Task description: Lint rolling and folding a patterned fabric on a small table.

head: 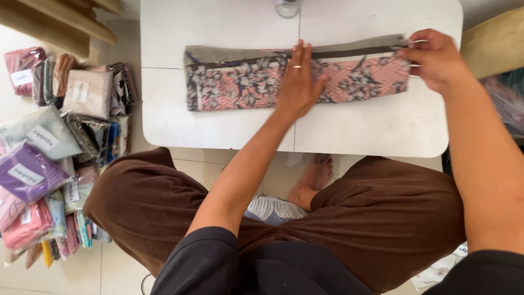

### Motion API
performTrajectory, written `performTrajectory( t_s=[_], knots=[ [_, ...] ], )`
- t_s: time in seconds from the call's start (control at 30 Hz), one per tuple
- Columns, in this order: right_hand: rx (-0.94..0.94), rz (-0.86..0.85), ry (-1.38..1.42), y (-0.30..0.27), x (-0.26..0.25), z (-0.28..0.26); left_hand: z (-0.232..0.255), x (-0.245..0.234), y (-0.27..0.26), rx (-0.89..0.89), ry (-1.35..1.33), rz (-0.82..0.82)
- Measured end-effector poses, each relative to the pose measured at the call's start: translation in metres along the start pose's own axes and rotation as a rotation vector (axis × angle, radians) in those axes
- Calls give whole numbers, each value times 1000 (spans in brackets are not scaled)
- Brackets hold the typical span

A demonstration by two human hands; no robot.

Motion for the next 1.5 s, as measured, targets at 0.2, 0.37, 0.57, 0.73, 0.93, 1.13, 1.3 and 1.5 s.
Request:
performTrajectory(
  t_s=[0.2, 0.37, 0.57, 0.73, 0.93, 1.13, 1.3, 1.5],
  knots=[
    [-124, 45, -74, -47, 16, -49, 134, -27, 1, 59, -554, 39],
    [-225, -18, -9, -62, 75, -95, 165, -39, -1, -27, -569, 65],
    [-243, -231, 99, -73, 129, -126, 112, -59, -10, -234, -493, 476],
    [-386, -222, -24, -62, 145, -126, 29, -51, -27, -129, -976, 578],
    [-285, -220, -249, -47, 157, -115, -106, -76, -79, -338, -1785, 594],
    [-249, -264, -331, -37, 167, -113, -141, -105, -111, -433, -2032, 700],
    [-258, -212, -626, -29, 188, -105, -129, -141, -103, -699, -1256, 696],
    [-280, -215, -868, -6, 227, -75, -151, -145, -114, -632, -416, 627]
  ],
)
Point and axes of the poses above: each hand's wrist, its own y-axis towards the middle knuckle, its own x-axis out of the palm, z = x × y, the point moved 1 cm from there along y, towards the middle knuckle, and after that the axes turned 4 degrees about x, right-handed, at the moved point
